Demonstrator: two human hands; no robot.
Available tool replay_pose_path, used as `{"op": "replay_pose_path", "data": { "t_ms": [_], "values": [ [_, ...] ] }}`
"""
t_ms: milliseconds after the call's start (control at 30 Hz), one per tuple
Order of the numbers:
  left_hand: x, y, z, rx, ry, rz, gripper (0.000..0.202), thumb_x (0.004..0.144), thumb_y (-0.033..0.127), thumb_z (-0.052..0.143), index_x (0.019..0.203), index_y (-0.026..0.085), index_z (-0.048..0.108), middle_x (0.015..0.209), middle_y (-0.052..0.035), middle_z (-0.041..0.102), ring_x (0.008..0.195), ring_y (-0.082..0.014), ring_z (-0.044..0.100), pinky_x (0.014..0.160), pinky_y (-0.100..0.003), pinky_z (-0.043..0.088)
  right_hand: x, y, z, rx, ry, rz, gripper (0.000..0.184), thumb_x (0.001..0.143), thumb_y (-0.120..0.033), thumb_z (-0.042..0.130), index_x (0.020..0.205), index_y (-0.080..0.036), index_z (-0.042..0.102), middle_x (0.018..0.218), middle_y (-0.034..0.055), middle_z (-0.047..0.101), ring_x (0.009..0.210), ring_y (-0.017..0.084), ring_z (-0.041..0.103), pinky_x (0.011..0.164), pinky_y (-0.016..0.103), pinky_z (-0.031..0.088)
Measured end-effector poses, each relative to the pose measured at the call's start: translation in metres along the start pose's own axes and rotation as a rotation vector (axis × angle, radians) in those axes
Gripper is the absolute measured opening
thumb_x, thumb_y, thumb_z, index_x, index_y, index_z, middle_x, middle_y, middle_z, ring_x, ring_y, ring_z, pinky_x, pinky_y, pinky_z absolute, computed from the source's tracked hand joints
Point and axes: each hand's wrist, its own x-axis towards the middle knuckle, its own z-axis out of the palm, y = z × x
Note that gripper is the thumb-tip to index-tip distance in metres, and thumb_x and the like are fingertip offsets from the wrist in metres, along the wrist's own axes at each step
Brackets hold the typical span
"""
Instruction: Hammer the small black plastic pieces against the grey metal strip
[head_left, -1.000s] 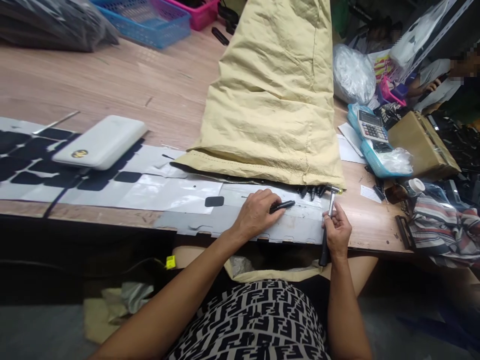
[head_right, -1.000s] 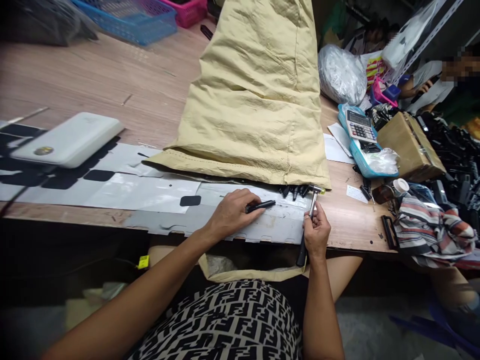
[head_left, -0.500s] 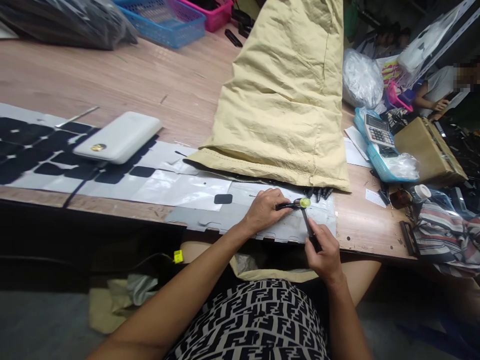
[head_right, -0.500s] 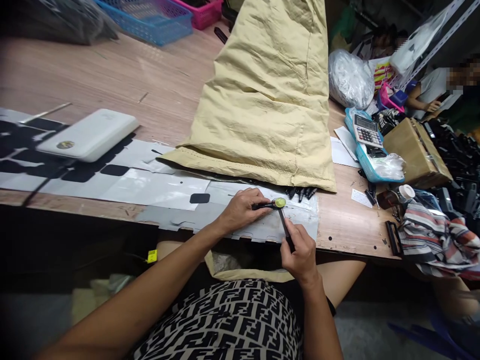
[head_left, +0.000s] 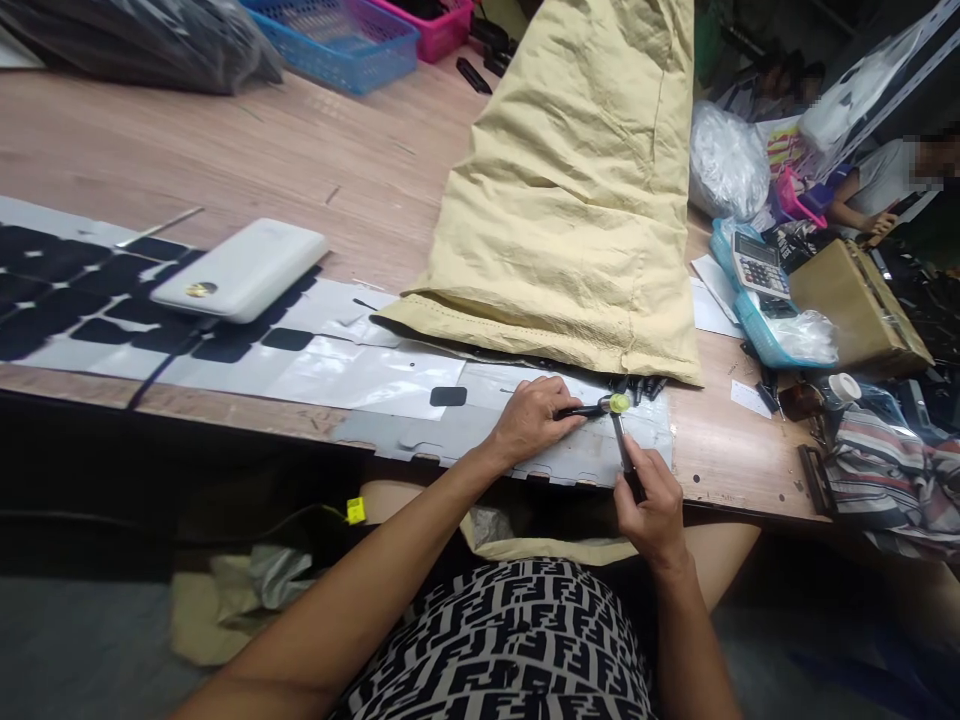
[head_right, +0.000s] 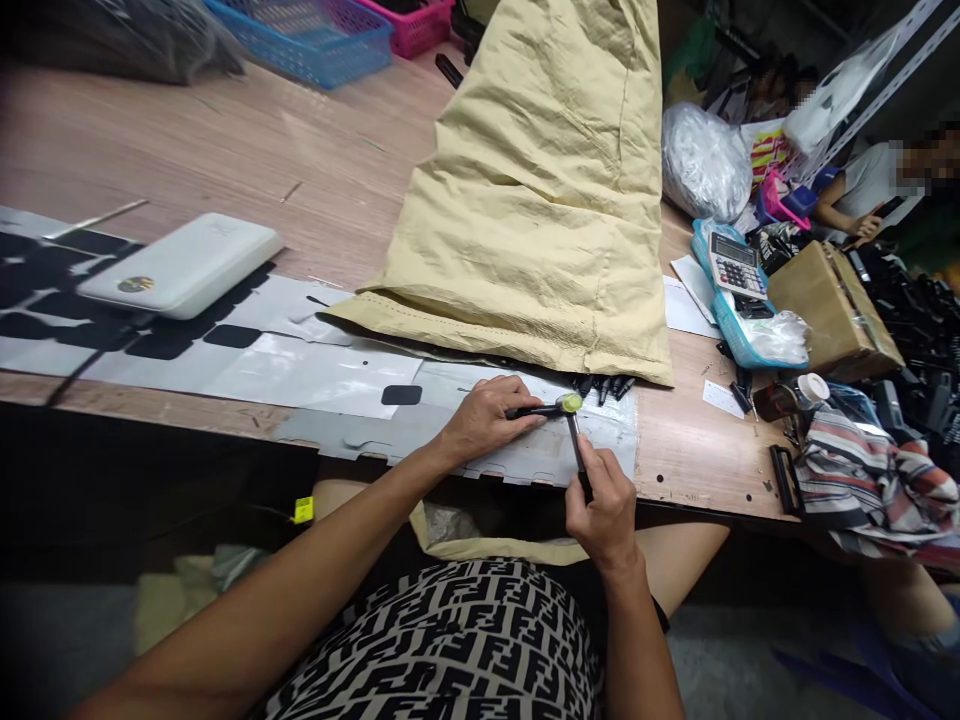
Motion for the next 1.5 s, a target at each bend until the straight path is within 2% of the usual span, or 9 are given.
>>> {"op": "replay_pose_path", "data": {
  "t_ms": [167, 400, 567, 967, 1100, 1200, 1300, 1400, 1500],
  "values": [
    [-0.001, 0.002, 0.000, 0.012, 0.009, -0.008, 0.018, 0.085, 0.033, 0.071, 0.098, 0.022, 0.078, 0.089, -0.0037, 0.067, 0.091, -0.0223, 0.061, 0.081, -0.037, 0.040, 0.000, 0.008, -0.001, 0.045, -0.011, 0.077, 0.055, 0.088, -0.012, 0.055, 0.142, -0.023, 0.059, 0.104, 0.0088, 0.070, 0.092, 0.022, 0.069, 0.084, 0.036, 0.060],
    [-0.003, 0.004, -0.004, -0.003, -0.025, 0.003, 0.036, 0.101, 0.039, 0.043, 0.085, 0.020, 0.068, 0.086, -0.0041, 0.062, 0.085, -0.0210, 0.055, 0.080, -0.038, 0.036, 0.015, 0.046, 0.002, 0.356, 0.199, 0.506, 0.055, 0.084, -0.029, 0.066, 0.137, -0.015, 0.062, 0.094, 0.0068, 0.071, 0.070, 0.014, 0.063, 0.063, 0.028, 0.055],
    [-0.003, 0.005, -0.007, -0.035, -0.049, -0.027, 0.047, 0.104, 0.041, 0.029, 0.069, 0.019, 0.052, 0.076, -0.0030, 0.056, 0.079, -0.0200, 0.048, 0.077, -0.037, 0.033, 0.022, 0.056, 0.001, 0.528, 0.275, 0.666, 0.059, 0.081, -0.032, 0.066, 0.137, -0.013, 0.060, 0.086, 0.0036, 0.071, 0.056, 0.010, 0.056, 0.056, 0.028, 0.050],
    [-0.005, 0.002, -0.011, -0.072, -0.085, -0.008, 0.053, 0.105, 0.041, 0.027, 0.071, 0.020, 0.063, 0.078, -0.0033, 0.061, 0.080, -0.0201, 0.049, 0.082, -0.039, 0.033, 0.019, 0.055, 0.003, 0.531, 0.279, 0.657, 0.056, 0.080, -0.031, 0.067, 0.133, -0.014, 0.062, 0.086, 0.0032, 0.071, 0.055, 0.010, 0.056, 0.057, 0.028, 0.051],
    [-0.015, 0.010, -0.014, -0.094, -0.183, 0.230, 0.041, 0.102, 0.042, 0.041, 0.080, 0.021, 0.069, 0.101, -0.0052, 0.066, 0.095, -0.0224, 0.053, 0.091, -0.041, 0.035, 0.018, 0.057, 0.004, 0.536, 0.276, 0.645, 0.057, 0.080, -0.031, 0.066, 0.134, -0.014, 0.062, 0.085, 0.0031, 0.071, 0.055, 0.010, 0.056, 0.058, 0.028, 0.051],
    [-0.035, 0.022, -0.011, -0.046, -0.245, 0.397, 0.022, 0.092, 0.042, 0.064, 0.088, 0.022, 0.073, 0.130, -0.0075, 0.060, 0.121, -0.0302, 0.047, 0.103, -0.046, 0.033, 0.018, 0.056, 0.004, 0.524, 0.269, 0.643, 0.057, 0.081, -0.032, 0.066, 0.134, -0.014, 0.062, 0.085, 0.0029, 0.070, 0.056, 0.010, 0.056, 0.059, 0.028, 0.051],
    [-0.056, 0.032, -0.005, 0.021, -0.296, 0.484, 0.013, 0.088, 0.035, 0.071, 0.090, 0.023, 0.073, 0.140, -0.0075, 0.055, 0.130, -0.0329, 0.043, 0.107, -0.049, 0.031, 0.018, 0.054, 0.003, 0.502, 0.251, 0.641, 0.056, 0.081, -0.032, 0.065, 0.134, -0.015, 0.062, 0.087, 0.0028, 0.070, 0.057, 0.010, 0.057, 0.060, 0.028, 0.052],
    [-0.063, 0.038, 0.001, 0.026, -0.280, 0.488, 0.018, 0.085, 0.040, 0.074, 0.088, 0.022, 0.072, 0.137, -0.0078, 0.058, 0.128, -0.0325, 0.046, 0.105, -0.049, 0.034, 0.019, 0.054, 0.003, 0.498, 0.251, 0.644, 0.056, 0.081, -0.031, 0.065, 0.135, -0.016, 0.062, 0.086, 0.0022, 0.069, 0.057, 0.010, 0.057, 0.059, 0.028, 0.051],
    [-0.048, 0.043, 0.009, -0.027, -0.154, 0.324, 0.024, 0.087, 0.044, 0.072, 0.090, 0.021, 0.069, 0.114, -0.0071, 0.068, 0.107, -0.0259, 0.057, 0.093, -0.040, 0.044, 0.019, 0.054, 0.005, 0.512, 0.263, 0.653, 0.058, 0.080, -0.031, 0.066, 0.135, -0.015, 0.062, 0.085, 0.0013, 0.068, 0.056, 0.010, 0.056, 0.058, 0.027, 0.050]
  ]
}}
